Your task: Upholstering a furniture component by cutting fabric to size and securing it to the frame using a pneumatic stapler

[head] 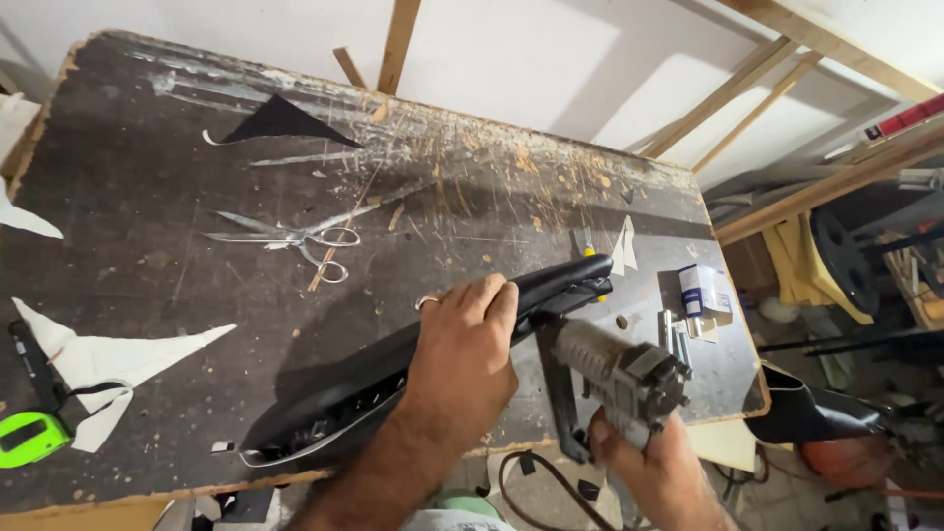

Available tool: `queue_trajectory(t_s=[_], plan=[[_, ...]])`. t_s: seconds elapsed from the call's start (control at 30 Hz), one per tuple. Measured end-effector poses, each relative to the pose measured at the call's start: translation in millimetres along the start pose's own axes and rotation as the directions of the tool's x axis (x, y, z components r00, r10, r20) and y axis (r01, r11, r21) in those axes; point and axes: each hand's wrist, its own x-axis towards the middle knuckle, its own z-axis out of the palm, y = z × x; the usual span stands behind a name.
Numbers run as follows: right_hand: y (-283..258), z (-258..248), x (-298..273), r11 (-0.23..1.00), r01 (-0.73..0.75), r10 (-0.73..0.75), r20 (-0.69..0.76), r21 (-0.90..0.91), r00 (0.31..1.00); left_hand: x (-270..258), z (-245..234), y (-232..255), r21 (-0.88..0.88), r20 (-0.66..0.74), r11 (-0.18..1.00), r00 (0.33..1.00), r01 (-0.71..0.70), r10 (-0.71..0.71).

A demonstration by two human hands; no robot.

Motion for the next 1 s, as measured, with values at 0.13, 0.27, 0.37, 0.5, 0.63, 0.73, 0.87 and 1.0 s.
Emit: queue_trajectory(t_s=[0.13,0.27,0.37,0.5,0.63,0.73,0.87,1.0], plan=[[-6,18,-11,0.96,-0.273,0.276,-0.043,0.07,0.96,4,-25,0,-0.152,0.223,0.983,0.972,0.104,-0.069],[31,23,-5,0.966,-0.144,0.136,0.051,0.215,0.989,15,-30,-11,-0.241,0.067,0.969,0.997,0.053,-0.038],[54,22,-15,0.918,-0.287,0.247,0.174,0.273,0.953,32,-40,-3,-0.159,0.262,0.97,0.955,0.184,-0.139],[125,55,1,0.983,-0.004,0.027,0.128,-0.182,0.991,81,-35,20,0.165,0.642,0.945,0.696,0.283,-0.321],[183,93,52,0.917,0.11,-0.054,0.154,-0.384,0.987,101,19,15,0.205,0.632,0.964,0.729,0.167,-0.261],[234,123,92,0.775,-0.105,0.239,0.134,-0.623,0.962,90,22,12,0.273,0.571,0.962,0.804,0.003,-0.164],[220,121,121,0.861,0.205,-0.207,0.048,-0.466,0.977,91,1,19,0.293,0.64,0.947,0.709,0.132,-0.297],[25,50,115,0.573,0.761,-0.805,-0.383,-0.305,0.453,82,-5,4,0.183,0.393,0.972,0.895,0.149,-0.211]])
